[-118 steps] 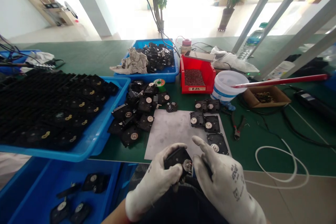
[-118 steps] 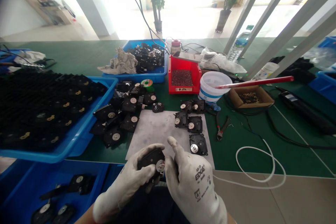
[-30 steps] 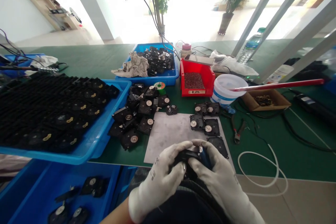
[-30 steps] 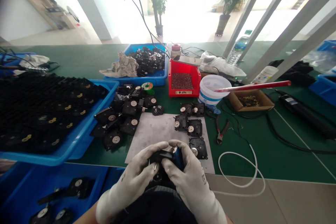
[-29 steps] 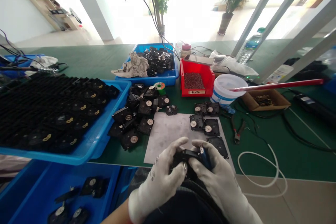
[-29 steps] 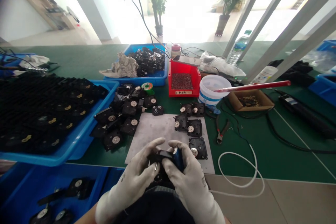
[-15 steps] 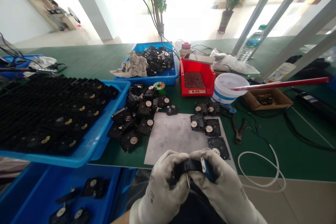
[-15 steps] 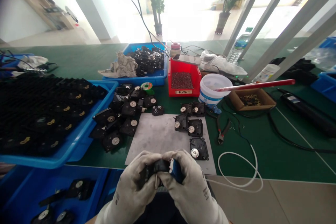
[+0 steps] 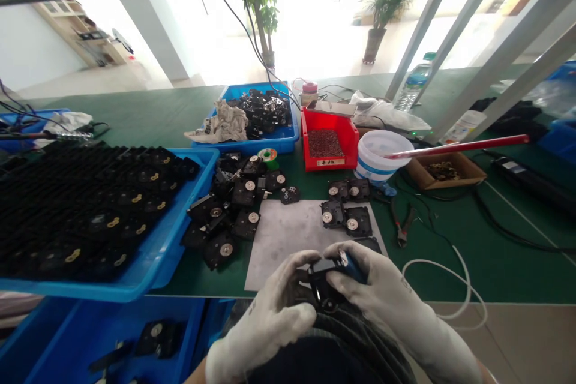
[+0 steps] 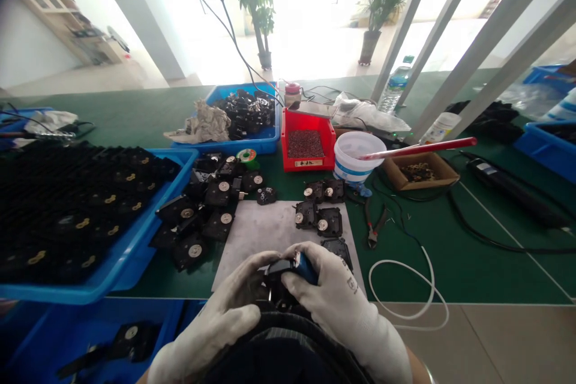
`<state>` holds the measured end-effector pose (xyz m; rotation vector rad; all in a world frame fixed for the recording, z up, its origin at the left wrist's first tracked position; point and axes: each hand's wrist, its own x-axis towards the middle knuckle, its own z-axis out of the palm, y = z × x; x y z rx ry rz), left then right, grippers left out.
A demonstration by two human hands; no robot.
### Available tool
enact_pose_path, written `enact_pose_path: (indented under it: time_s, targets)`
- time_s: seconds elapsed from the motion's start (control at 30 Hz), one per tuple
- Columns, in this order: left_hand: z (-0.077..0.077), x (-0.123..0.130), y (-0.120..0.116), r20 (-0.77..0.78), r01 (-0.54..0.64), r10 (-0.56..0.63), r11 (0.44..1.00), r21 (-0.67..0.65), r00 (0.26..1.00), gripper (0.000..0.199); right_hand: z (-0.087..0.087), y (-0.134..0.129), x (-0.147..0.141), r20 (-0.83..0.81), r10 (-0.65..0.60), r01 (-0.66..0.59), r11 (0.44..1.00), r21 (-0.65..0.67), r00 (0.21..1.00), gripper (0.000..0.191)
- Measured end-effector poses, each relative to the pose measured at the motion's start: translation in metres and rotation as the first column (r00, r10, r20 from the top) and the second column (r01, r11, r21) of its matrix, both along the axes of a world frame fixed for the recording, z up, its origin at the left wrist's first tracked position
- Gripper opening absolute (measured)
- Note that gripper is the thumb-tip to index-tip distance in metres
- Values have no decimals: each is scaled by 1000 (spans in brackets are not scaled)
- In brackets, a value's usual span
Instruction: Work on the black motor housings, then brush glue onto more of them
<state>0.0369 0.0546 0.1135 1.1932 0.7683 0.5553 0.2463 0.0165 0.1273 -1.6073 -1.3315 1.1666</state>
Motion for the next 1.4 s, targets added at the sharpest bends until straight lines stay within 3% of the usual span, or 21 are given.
enact_pose_path:
  time_s: [0.13,0.2,0.3,0.37,0.43,0.57,0.8,1.1,1.4]
  targets:
    - [16,-3,11,-164,214,-203,976,51,965,79,8,-1,-4,103,252,-261,962,78,962,30]
    - [18,4,11,-135,234,-229,972,16,964,81,8,-1,-4,77,294,-303,943,141,953,31]
    - [8,12,3,70,100,-87,969,-226,994,65,-1,-6,7,35,155,-159,957,243,987,39]
    - [0,13,-4,170,-3,79,914,-405,982,60,-9,-13,16,53,-21,5,958,287,998,37]
    - [-7,13,-10,216,-79,210,867,-493,954,52,-14,-21,20,147,-164,103,929,355,975,36]
    - [-13,15,-17,234,-70,182,906,-417,955,27,-14,-29,9,408,-250,4,856,516,878,22]
    - [-13,14,-18,58,-98,112,972,-212,992,50,-3,-23,-9,533,-251,-190,745,639,808,25]
    - [-12,9,-18,-19,-130,129,989,-75,992,53,-5,-21,-12,562,-269,-207,739,642,782,26]
    - [-7,12,-16,-9,-122,121,988,-91,993,48,-6,-21,-15,587,-287,-212,742,636,757,27]
